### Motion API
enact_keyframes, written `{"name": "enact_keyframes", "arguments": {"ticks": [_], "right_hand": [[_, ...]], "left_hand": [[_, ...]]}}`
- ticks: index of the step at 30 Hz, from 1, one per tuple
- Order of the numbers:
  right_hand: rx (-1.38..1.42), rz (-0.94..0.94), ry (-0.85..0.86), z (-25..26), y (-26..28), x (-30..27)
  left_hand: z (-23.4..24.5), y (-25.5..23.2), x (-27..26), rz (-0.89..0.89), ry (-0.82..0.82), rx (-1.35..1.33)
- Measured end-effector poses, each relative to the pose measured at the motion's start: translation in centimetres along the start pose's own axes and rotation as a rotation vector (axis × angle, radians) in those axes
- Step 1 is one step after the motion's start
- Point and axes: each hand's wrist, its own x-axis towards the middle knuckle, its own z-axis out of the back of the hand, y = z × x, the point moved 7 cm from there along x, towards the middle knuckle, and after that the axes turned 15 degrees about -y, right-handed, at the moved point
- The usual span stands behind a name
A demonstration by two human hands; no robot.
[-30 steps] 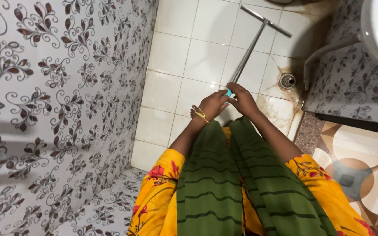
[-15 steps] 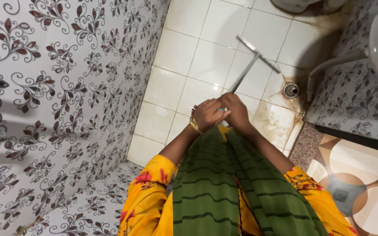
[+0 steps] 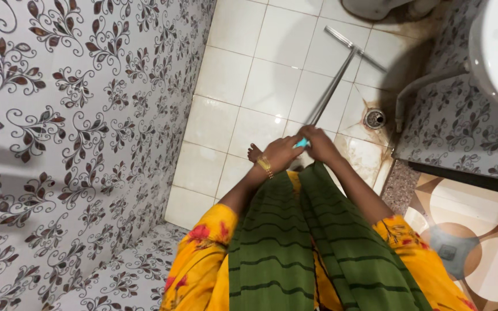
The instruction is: The person uses a squeegee to push water across a tiled floor toward a drain in a small room.
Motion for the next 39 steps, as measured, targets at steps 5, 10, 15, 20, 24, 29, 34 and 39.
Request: {"name": "enact_keyframes", "arguments": {"ticks": [5,10,15,20,24,29,34,39], "right_hand": [[0.267,0.151,-0.029,7.6,12.7,-2.0],[0.415,0.279,-0.068,8.0,15.9,-1.9],[0.224,0.209,0.002,1.8,9.2,-1.5],[0.166,0.070,-0.065,-3.1,-3.2,0.8],[-0.107,-0.120,-0.008,-2.7,-9.5,0.9],[-0.087,-0.110,-0.158,-1.9,-6.0,-0.2],[0.209,-0.087,-0.139,0.4,2.2,-0.7],[0.361,0.013,-0.056,4.6,12.6,-1.6]], "left_hand": [[13.6,-7.8,2.3,-0.179,-0.239,-0.145],[15.8,-10.2,3.9,-0.169,-0.307,-0.255],[10.8,-6.5,1.6,-0.120,-0.347,-0.214],[1.5,-0.8,0.3,-0.025,-0.249,-0.014],[-9.0,3.8,-0.7,0.245,0.369,0.112],[-9.0,2.5,0.6,0.123,0.173,0.073],[1.0,-2.5,0.4,0.001,0.099,-0.004],[13.9,-7.8,1.2,-0.012,0.007,-0.213]]}}
